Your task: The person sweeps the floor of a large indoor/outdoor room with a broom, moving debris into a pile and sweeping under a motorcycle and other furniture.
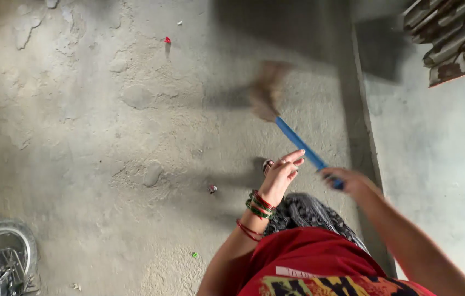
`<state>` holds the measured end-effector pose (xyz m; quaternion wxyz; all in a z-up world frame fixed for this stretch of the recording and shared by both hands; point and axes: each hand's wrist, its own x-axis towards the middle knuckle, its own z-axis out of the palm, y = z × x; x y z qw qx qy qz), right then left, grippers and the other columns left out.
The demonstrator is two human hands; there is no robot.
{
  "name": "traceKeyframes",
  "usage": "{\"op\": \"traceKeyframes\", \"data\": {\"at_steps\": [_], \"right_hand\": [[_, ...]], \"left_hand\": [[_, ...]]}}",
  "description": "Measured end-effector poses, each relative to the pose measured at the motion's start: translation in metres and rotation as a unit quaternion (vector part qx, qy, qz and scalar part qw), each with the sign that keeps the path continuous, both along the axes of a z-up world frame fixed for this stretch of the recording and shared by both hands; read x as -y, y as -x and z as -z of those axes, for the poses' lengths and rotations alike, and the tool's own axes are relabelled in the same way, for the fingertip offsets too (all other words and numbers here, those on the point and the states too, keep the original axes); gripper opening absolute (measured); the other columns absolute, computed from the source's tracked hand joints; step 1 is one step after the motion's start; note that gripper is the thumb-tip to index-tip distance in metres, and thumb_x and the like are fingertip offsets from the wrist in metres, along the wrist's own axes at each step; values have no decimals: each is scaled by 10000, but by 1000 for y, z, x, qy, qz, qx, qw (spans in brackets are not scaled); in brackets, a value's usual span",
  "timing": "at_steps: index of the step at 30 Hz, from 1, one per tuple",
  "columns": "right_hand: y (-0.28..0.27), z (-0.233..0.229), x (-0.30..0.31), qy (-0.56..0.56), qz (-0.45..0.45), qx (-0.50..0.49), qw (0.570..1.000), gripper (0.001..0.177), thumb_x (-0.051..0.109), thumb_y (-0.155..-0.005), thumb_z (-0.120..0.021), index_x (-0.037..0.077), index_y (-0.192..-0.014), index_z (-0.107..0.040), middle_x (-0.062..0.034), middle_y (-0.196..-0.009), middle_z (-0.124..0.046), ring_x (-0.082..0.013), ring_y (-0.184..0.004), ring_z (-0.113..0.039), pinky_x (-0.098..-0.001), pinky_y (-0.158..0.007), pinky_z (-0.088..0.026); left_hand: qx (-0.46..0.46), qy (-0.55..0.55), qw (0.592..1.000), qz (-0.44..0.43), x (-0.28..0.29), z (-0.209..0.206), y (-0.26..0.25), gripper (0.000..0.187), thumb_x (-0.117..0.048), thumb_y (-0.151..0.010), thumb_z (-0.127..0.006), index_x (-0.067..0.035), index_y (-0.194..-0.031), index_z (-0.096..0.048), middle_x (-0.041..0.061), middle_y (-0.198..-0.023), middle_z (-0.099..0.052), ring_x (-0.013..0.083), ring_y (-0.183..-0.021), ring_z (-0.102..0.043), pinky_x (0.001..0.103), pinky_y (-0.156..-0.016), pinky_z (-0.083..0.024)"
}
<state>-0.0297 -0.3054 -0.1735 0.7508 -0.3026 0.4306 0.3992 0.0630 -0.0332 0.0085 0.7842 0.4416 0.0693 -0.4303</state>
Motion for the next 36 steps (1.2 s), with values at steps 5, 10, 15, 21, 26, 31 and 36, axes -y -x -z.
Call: {"op": "traceKeyframes", "data": {"at_steps": [5, 10, 15, 21, 26, 31, 36], "right_hand": [[17, -68, 107, 56, 67, -5, 996, 430, 174, -944, -597, 41, -1353, -585, 27, -766, -556, -10, -520, -464, -153, -391, -392], [33, -76, 100, -78, 259, 20, 962, 380, 219, -950, -629, 69, -1297, -594, 49, -750, -529, -13, -519, -460, -160, -386, -372], [-36, -2, 141, -28, 288, -72, 955, 297, 270, -947, -652, 56, -1145, -595, 42, -742, -521, -41, -542, -500, -181, -435, -437], [-160, 72, 39, 170, 15, -74, 983, 164, 214, -902, -680, 68, -881, -610, -104, -675, -616, -242, -539, -601, -407, -512, -563], [-189, 13, 98, 195, -135, 24, 971, 207, 225, -904, -722, 63, -1027, -685, -24, -724, -620, -109, -501, -517, -259, -409, -420], [-169, -59, 245, 151, -24, -7, 988, 403, 141, -926, -610, 42, -1316, -625, -5, -712, -560, -55, -473, -451, -187, -372, -363], [-109, -81, 249, 11, 168, -11, 986, 373, 160, -915, -585, 51, -1271, -597, 39, -674, -513, -13, -472, -453, -152, -370, -373]], "left_hand": [[17, -35, 999, 34, 19, -14, -46, 476, -123, -969, -449, -74, -1422, -588, -13, -1442, -595, 61, -1258, -542, 209, -972, -423], [3, 12, 1000, 20, 31, -21, -77, 476, -96, -991, -448, -73, -1448, -579, -9, -1456, -588, 64, -1232, -536, 216, -943, -416], [-30, -22, 999, -21, 35, -23, -97, 488, -46, -960, -498, -61, -1444, -554, 39, -1494, -568, 107, -1244, -554, 222, -928, -443], [-65, -91, 992, -62, 52, -29, -140, 541, -23, -930, -448, -54, -1464, -527, 48, -1496, -560, 107, -1209, -562, 220, -918, -487], [-35, 4, 998, -51, 100, -25, -182, 542, -4, -960, -450, 6, -1497, -516, 87, -1443, -559, 121, -1135, -537, 227, -903, -465], [-26, 40, 997, -63, 145, -24, -224, 531, -14, -943, -450, 63, -1461, -537, 128, -1428, -571, 125, -1157, -533, 276, -909, -497], [-42, 23, 995, -92, 155, -30, -231, 536, -33, -928, -462, 27, -1459, -501, 72, -1495, -551, 133, -1240, -549, 250, -955, -488]]}}
